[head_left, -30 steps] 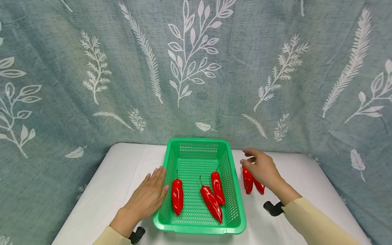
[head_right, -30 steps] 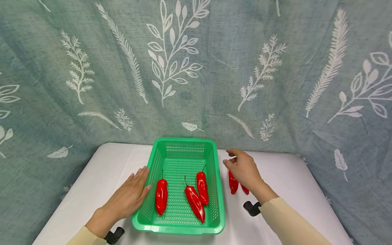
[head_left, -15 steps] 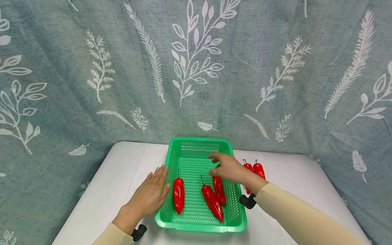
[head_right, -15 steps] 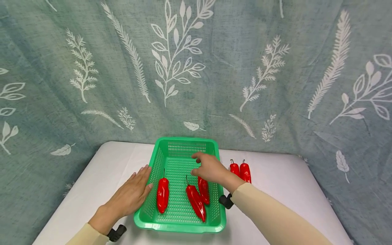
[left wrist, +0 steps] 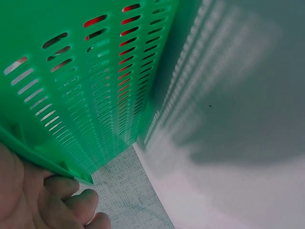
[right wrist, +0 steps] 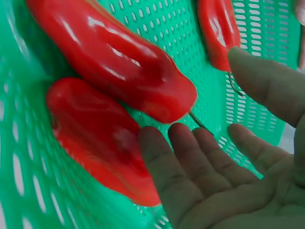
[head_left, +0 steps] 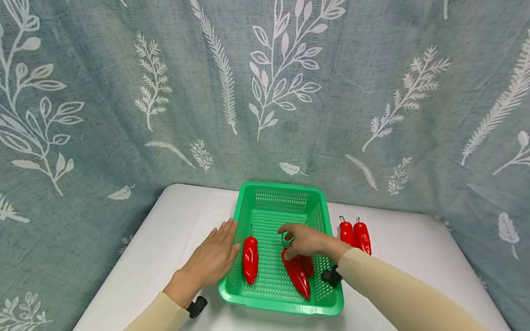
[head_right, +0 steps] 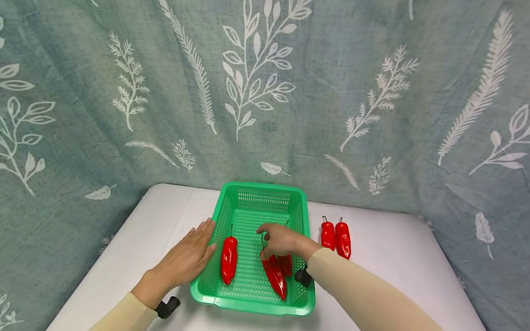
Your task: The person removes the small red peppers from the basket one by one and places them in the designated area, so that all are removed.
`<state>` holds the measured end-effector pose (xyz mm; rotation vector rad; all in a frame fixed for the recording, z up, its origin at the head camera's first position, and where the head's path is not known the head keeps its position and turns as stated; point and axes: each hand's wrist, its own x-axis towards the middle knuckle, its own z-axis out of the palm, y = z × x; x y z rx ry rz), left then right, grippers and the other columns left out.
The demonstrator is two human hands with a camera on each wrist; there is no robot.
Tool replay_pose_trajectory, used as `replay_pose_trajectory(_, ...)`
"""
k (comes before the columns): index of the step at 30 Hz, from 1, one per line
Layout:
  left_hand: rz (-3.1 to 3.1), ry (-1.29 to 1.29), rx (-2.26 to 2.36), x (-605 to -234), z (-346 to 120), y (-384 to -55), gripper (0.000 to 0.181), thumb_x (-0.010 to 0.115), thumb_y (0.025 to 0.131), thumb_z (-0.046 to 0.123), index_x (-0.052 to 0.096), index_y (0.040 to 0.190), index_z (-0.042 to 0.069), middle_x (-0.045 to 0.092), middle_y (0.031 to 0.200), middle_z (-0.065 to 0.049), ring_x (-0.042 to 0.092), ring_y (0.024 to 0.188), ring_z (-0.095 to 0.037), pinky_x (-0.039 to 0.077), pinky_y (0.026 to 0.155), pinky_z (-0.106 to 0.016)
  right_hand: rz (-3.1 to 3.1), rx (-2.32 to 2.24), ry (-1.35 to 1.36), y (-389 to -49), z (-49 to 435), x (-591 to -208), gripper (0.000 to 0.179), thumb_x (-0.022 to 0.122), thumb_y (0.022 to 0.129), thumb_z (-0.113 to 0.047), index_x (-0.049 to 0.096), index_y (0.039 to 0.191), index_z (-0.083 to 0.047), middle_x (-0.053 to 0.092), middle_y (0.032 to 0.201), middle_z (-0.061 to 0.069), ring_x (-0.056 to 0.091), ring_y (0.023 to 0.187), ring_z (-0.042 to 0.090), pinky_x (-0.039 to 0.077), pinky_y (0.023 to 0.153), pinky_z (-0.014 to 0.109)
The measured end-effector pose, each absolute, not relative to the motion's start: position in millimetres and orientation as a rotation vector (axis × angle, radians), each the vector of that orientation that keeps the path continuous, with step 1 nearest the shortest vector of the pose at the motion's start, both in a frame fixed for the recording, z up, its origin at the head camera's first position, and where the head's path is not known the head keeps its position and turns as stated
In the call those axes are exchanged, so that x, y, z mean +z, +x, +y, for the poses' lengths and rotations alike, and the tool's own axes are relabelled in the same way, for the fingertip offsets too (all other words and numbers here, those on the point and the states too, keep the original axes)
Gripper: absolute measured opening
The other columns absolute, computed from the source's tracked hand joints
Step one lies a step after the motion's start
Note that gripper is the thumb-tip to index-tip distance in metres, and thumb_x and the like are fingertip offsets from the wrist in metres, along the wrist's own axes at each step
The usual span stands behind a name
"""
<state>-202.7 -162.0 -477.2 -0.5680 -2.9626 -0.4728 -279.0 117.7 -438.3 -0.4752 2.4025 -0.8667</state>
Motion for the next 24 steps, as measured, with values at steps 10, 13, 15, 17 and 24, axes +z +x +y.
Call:
replay_pose_trajectory(10,-2.946,-0.574,-0.473,-476,-161,-203,0.065,0.047,0.113,0.032,0.03,0.162,-0.008,0.033,0.169,-0.024,0.034,0.157,-0.038,0.031,0.128,-0.055,2.301,-0.793,-0.582,-270,107,-445,0.068,0.085,0.083,0.002,0.059,0.144,-0.012,0.063,0.136,0.017,0.064,0.117,0.033,0.061,0.09,0.047)
replay_pose_trajectory(13,-2.951,-0.571,-0.461,-475,-161,-203,0.065,0.046,0.114,0.033,0.029,0.163,-0.007,0.032,0.169,-0.024,0.034,0.157,-0.038,0.031,0.128,-0.054,2.318,-0.66,-0.615,-267,107,-445,0.066,0.086,0.082,0.002,0.059,0.139,-0.016,0.064,0.129,0.013,0.062,0.108,0.027,0.062,0.086,0.044)
replay_pose_trajectory(15,-2.944,-0.567,-0.463,-475,-161,-202,0.065,0.047,0.113,0.032,0.03,0.162,-0.007,0.033,0.169,-0.024,0.035,0.157,-0.038,0.032,0.128,-0.055,2.324,-0.586,-0.627,-265,106,-446,0.067,0.087,0.081,0.0,0.057,0.137,-0.019,0.064,0.122,0.008,0.061,0.103,0.023,0.062,0.084,0.041)
replay_pose_trajectory(17,-2.948,-0.566,-0.465,-475,-161,-202,0.065,0.047,0.113,0.032,0.03,0.163,-0.007,0.032,0.169,-0.024,0.035,0.157,-0.038,0.031,0.128,-0.055,2.331,-0.522,-0.636,-263,104,-448,0.069,0.088,0.08,-0.001,0.056,0.138,-0.02,0.064,0.114,0.003,0.06,0.098,0.02,0.061,0.081,0.038)
replay_pose_trajectory(24,-2.976,-0.559,-0.47,-475,-160,-203,0.065,0.046,0.114,0.032,0.028,0.163,-0.006,0.03,0.171,-0.022,0.035,0.157,-0.038,0.03,0.129,-0.054,2.412,-0.446,-0.644,-259,101,-457,0.066,0.091,0.081,-0.005,0.054,0.135,-0.014,0.066,0.103,0.001,0.061,0.09,0.018,0.061,0.074,0.036)
